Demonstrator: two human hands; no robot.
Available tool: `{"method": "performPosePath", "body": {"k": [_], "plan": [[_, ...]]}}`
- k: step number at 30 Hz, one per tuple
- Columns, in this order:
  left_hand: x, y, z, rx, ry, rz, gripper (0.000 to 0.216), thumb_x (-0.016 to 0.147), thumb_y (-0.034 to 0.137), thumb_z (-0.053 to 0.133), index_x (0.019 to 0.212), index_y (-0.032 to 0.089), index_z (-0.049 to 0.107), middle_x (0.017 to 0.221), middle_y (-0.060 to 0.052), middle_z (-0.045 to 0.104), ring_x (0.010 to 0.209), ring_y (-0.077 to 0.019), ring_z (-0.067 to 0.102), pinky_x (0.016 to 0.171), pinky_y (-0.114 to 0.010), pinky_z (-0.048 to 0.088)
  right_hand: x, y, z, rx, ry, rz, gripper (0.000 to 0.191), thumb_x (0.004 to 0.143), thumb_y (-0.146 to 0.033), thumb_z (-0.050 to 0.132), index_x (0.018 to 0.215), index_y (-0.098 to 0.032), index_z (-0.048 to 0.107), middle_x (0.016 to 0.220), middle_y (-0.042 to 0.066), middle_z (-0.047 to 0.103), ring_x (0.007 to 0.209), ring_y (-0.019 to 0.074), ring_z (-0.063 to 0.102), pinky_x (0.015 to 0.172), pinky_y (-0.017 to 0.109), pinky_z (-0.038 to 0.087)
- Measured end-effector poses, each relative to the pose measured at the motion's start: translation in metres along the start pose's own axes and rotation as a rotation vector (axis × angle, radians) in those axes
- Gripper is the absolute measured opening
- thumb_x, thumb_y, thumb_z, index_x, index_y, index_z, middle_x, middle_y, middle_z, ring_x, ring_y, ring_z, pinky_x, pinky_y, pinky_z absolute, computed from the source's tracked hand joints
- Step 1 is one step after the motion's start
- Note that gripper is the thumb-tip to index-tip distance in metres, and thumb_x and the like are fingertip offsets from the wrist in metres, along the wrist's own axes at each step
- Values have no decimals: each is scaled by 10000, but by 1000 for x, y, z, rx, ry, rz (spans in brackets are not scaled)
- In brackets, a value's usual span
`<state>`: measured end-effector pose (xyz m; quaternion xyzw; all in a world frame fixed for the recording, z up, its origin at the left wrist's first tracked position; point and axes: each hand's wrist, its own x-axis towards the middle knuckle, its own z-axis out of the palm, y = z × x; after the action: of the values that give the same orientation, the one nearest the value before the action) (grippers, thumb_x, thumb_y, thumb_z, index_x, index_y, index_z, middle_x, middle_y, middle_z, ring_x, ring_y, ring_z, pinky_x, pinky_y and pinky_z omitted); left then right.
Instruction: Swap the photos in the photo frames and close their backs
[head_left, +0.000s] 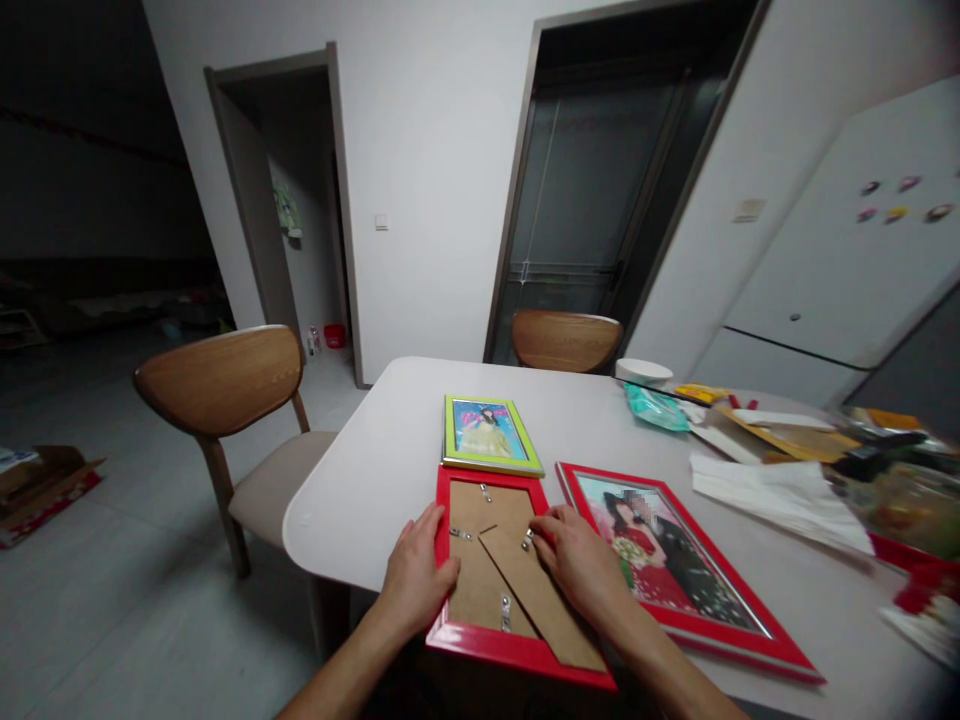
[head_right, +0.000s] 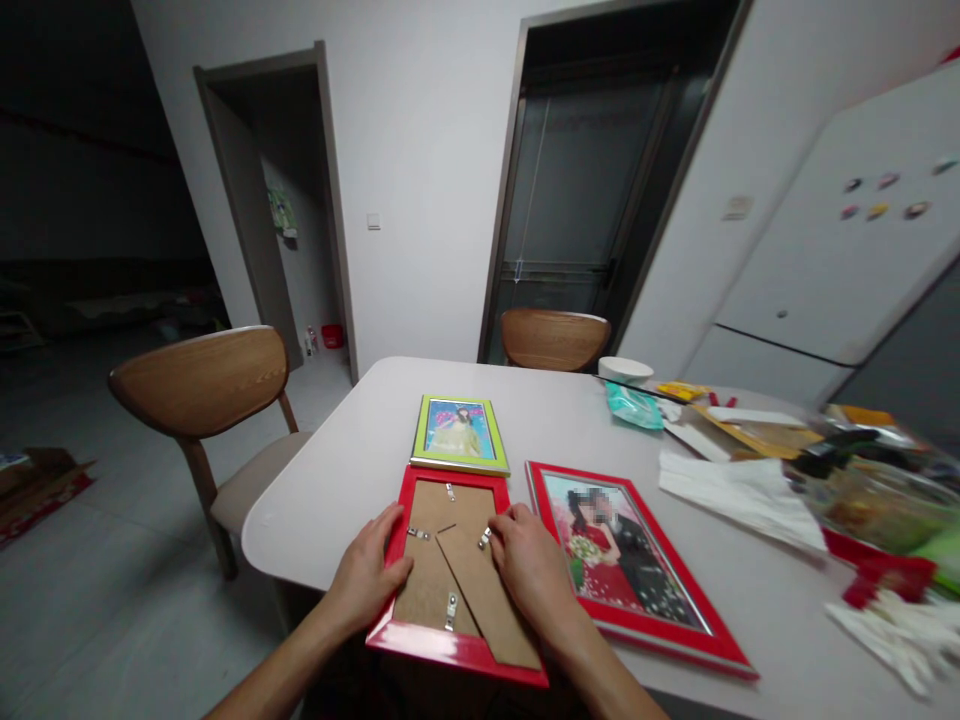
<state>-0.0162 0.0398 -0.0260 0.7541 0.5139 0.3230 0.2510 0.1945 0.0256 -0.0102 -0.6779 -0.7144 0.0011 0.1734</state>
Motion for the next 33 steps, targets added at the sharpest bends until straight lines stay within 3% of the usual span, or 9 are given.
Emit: {"method": "performPosePath", "body": {"k": [5,11,16,22,29,33], "plan": [[-1,-1,2,-12,24,1,566,650,160,483,1204,125,376,1252,-99,417,1150,-203,364,999,-341,227,4,-35,4,103,25,-131,273,786,-262,388,915,-172,612,911,83,571,863,175,491,749,264,349],[-1,-3,5,9,48,14,489,702,189,448,1186,133,401,1228,-109,441,1133,-206,390,986,-364,250,24,-74,22,126,-65,-203,223,780,-264,418,735,-179,620,797,61,571,783,152,502,718,246,346],[-1,-3,4,0,42,2,527,666,160,467,1188,135,401,1240,-101,430,1141,-212,378,992,-354,239,30,-64,27,104,-10,-184,256,804,-253,372,762,-176,612,800,62,568,784,152,493,713,240,336],[-1,-5,5,-23,40,-6,543,648,156,473,1187,154,404,1246,-75,429,1140,-212,375,998,-339,221,43,-38,27,8,31,-7,279,792,-242,370,906,-150,607,863,97,560,829,188,471,725,272,321],[-1,-3,5,14,38,9,522,655,153,467,1174,152,413,1240,-85,433,1132,-210,382,992,-351,231,50,-39,29,7,2,24,311,779,-251,381,1012,-214,583,897,95,539,851,207,457,701,293,326],[-1,-2,4,18,39,10,510,665,153,464,1172,151,413,1237,-85,435,1134,-208,380,990,-354,237,33,-39,14,69,-16,-30,381,762,-246,412,1130,-188,490,996,93,530,914,199,456,762,296,344]]}}
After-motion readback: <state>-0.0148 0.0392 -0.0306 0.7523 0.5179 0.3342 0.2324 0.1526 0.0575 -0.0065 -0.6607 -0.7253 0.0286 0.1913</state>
